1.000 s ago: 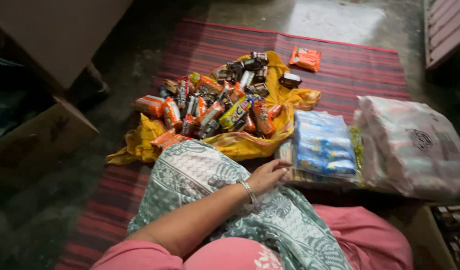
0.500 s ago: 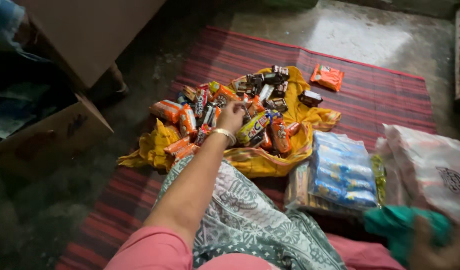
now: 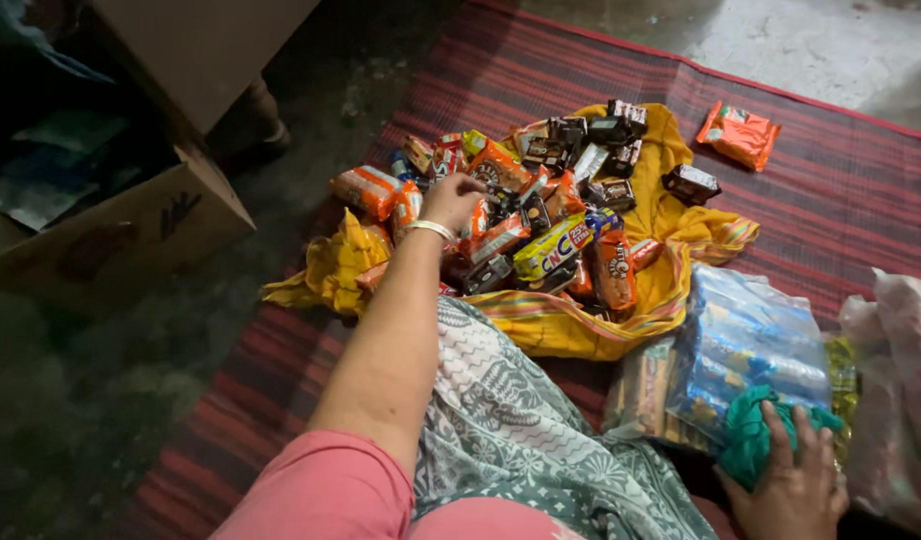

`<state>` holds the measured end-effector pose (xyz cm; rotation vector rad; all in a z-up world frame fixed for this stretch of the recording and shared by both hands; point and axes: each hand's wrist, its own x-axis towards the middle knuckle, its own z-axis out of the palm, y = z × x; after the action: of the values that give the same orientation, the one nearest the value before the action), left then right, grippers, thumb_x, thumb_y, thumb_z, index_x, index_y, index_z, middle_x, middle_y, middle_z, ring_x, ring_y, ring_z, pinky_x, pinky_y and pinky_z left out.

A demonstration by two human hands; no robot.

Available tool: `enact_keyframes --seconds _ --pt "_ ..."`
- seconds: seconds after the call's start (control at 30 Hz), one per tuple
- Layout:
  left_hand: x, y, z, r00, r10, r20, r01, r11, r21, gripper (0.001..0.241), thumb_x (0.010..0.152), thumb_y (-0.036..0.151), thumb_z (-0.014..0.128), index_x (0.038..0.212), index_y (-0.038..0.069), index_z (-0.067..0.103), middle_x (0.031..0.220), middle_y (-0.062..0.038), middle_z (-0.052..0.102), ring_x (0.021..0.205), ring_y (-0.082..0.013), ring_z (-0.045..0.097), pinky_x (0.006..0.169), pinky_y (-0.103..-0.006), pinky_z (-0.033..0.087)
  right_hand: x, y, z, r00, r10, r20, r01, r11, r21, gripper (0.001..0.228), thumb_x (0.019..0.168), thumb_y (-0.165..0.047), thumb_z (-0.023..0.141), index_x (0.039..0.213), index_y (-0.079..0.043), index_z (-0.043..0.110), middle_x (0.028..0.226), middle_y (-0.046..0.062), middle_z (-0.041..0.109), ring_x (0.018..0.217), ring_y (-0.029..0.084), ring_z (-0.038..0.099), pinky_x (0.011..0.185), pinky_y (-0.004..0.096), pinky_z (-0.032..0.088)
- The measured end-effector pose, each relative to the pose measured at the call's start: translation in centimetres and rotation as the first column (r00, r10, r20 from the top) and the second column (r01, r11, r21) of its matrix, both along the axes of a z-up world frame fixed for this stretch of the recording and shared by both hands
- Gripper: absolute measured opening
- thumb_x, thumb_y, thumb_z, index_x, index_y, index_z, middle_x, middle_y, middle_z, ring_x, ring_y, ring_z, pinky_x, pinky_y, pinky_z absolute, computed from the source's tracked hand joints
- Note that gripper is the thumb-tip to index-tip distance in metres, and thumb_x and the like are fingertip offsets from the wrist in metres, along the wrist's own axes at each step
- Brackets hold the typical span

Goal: The person wipes snack packets with a cloth and places them into a cardboard box.

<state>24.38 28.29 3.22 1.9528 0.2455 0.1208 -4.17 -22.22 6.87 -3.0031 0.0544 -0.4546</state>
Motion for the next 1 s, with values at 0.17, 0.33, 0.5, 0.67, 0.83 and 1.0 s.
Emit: enact_keyframes --seconds 0.17,0.33,0.5,0.67,0.83,1.0 --pt "2.0 -3.5 -0.2 0.991 -0.051 0.126 0.027 0.982 0.187 0.021 0.087 0.018 0.071 0.107 0.012 0.074 0.107 -0.011 0.077 0.102 -0.0297 0.072 0.089 -0.0403 0.056 0.1 -1.3 -3.3 0.983 0.001 0.181 0.013 0.997 -0.075 0.102 0.057 -0.040 0.079 0.154 -0.031 0.048 0.153 0.003 0.048 0.150 0.030 0.046 0.117 0.059 0.036" --pt "2.9 -5.4 -0.9 0.994 -0.099 0.052 0.076 0.937 0.341 0.029 0.087 0.029 0.073 0.112 0.015 0.075 0.111 -0.013 0.076 0.106 -0.0343 0.070 0.094 -0.0431 0.056 1.1 -2.0 -3.7 0.962 0.075 0.263 -0.072 0.997 -0.018 0.084 0.066 -0.040 0.083 0.146 -0.026 0.061 0.143 0.006 0.063 0.133 0.035 0.061 0.108 0.050 0.043" --pt "2.1 -8.0 1.4 0.979 -0.154 -0.135 0.197 0.888 0.416 0.092 0.068 0.044 0.090 0.144 0.012 0.049 0.148 -0.022 0.045 0.120 -0.0410 0.055 0.096 -0.0479 0.049 2.1 -3.1 -4.8 0.927 0.141 0.348 -0.118 0.989 -0.085 0.077 0.065 -0.039 0.078 0.139 -0.023 0.063 0.137 0.008 0.066 0.122 0.037 0.066 0.109 0.051 0.051" --pt "4.3 -8.6 0.6 0.995 0.064 -0.083 -0.020 0.895 0.445 0.067 0.082 0.047 0.081 0.136 0.017 0.056 0.143 -0.017 0.049 0.133 -0.0371 0.051 0.106 -0.0505 0.046 4.9 -8.0 -9.4 0.894 0.243 0.376 -0.195 0.968 -0.160 0.065 0.072 -0.033 0.070 0.136 -0.023 0.061 0.135 0.012 0.066 0.113 0.039 0.067 0.103 0.052 0.054" --pt "8.8 -10.0 -1.1 0.977 0.040 0.208 -0.144 0.845 0.515 0.058 0.084 0.037 0.078 0.136 0.021 0.059 0.147 -0.010 0.055 0.137 -0.0329 0.050 0.115 -0.0489 0.044 6.9 -12.7 -12.1 0.907 0.361 0.216 -0.292 0.910 -0.294 0.051 0.085 -0.020 0.062 0.135 -0.028 0.060 0.132 0.013 0.066 0.103 0.042 0.069 0.089 0.052 0.057" --pt "14.6 -12.7 -2.6 0.989 -0.131 0.062 0.044 0.681 0.731 0.099 0.059 0.028 0.086 0.151 0.028 0.050 0.163 -0.015 0.035 0.149 -0.0468 0.026 0.113 -0.0673 0.029 7.0 -13.4 -12.5 0.893 0.363 0.267 -0.254 0.895 -0.368 0.045 0.097 -0.009 0.057 0.137 -0.028 0.062 0.134 0.009 0.067 0.094 0.034 0.070 0.083 0.048 0.059"
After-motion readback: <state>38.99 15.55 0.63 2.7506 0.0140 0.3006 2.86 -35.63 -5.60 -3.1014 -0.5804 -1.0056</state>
